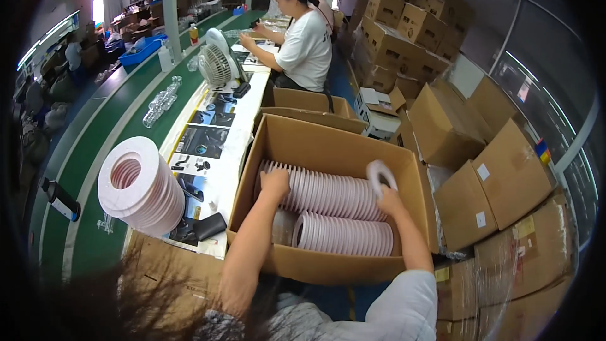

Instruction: Packing white circular rings or gaskets into a cardboard box on an assembly line.

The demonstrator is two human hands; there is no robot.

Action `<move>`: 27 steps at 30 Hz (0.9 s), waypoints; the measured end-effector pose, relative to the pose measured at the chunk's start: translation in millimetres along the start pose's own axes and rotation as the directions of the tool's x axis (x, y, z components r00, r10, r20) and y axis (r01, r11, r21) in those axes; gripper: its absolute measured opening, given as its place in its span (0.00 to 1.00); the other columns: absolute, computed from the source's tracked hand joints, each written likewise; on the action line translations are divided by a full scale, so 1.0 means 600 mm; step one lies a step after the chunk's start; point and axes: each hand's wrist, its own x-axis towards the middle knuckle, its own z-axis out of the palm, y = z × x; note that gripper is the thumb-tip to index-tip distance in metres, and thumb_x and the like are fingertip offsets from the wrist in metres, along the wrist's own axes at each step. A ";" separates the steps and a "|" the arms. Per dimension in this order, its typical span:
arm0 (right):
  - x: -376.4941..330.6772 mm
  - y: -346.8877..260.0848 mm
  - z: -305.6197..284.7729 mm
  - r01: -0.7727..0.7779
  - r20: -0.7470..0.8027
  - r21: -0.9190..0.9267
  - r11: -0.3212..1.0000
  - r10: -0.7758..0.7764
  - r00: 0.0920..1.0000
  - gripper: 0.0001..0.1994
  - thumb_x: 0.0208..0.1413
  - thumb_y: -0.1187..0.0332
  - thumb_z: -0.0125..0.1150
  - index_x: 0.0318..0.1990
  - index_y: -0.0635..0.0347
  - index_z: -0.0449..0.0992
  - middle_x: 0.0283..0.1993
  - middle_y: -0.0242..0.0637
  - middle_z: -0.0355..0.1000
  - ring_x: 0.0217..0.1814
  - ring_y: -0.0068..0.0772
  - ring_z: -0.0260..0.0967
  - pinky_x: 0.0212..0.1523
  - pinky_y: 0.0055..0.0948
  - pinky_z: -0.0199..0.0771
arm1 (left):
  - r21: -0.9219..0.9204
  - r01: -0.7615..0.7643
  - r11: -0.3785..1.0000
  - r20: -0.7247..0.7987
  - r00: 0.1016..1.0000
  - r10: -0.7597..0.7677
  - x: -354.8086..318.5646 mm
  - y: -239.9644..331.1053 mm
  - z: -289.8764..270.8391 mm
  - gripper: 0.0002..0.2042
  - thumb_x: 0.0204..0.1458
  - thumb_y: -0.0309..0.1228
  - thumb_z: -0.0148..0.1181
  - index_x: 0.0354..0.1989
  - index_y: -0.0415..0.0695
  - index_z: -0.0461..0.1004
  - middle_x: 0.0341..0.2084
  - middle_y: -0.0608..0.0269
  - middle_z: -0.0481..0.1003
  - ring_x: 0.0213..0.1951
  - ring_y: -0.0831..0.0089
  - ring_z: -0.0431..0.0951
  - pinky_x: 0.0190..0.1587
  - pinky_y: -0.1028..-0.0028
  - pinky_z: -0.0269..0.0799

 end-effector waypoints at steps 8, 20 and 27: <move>-0.008 -0.028 0.016 0.130 -0.294 -0.067 0.989 -0.144 0.945 0.14 0.33 0.67 0.58 0.31 0.64 0.74 0.36 0.53 0.73 0.42 0.53 0.70 0.44 0.45 0.69 | -0.049 0.001 0.999 0.112 0.994 0.005 -0.016 0.001 0.008 0.15 0.43 0.26 0.52 0.40 0.45 0.76 0.39 0.54 0.77 0.44 0.59 0.76 0.55 0.55 0.58; 0.004 -0.050 0.007 0.300 0.381 -0.236 0.924 -0.195 0.904 0.15 0.39 0.64 0.58 0.36 0.59 0.74 0.33 0.52 0.73 0.38 0.52 0.72 0.38 0.44 0.71 | 0.016 -0.047 0.999 0.009 0.999 0.047 -0.004 -0.005 0.008 0.11 0.45 0.24 0.51 0.33 0.46 0.79 0.36 0.54 0.78 0.43 0.61 0.77 0.58 0.51 0.51; 0.079 -0.232 -0.096 0.467 -0.526 0.840 0.277 0.202 0.826 0.12 0.57 0.63 0.51 0.36 0.64 0.74 0.34 0.32 0.70 0.38 0.25 0.66 0.41 0.24 0.64 | 0.008 -0.020 1.000 0.128 0.992 0.019 0.006 0.002 0.001 0.12 0.42 0.25 0.53 0.35 0.46 0.79 0.39 0.56 0.77 0.44 0.61 0.77 0.58 0.52 0.51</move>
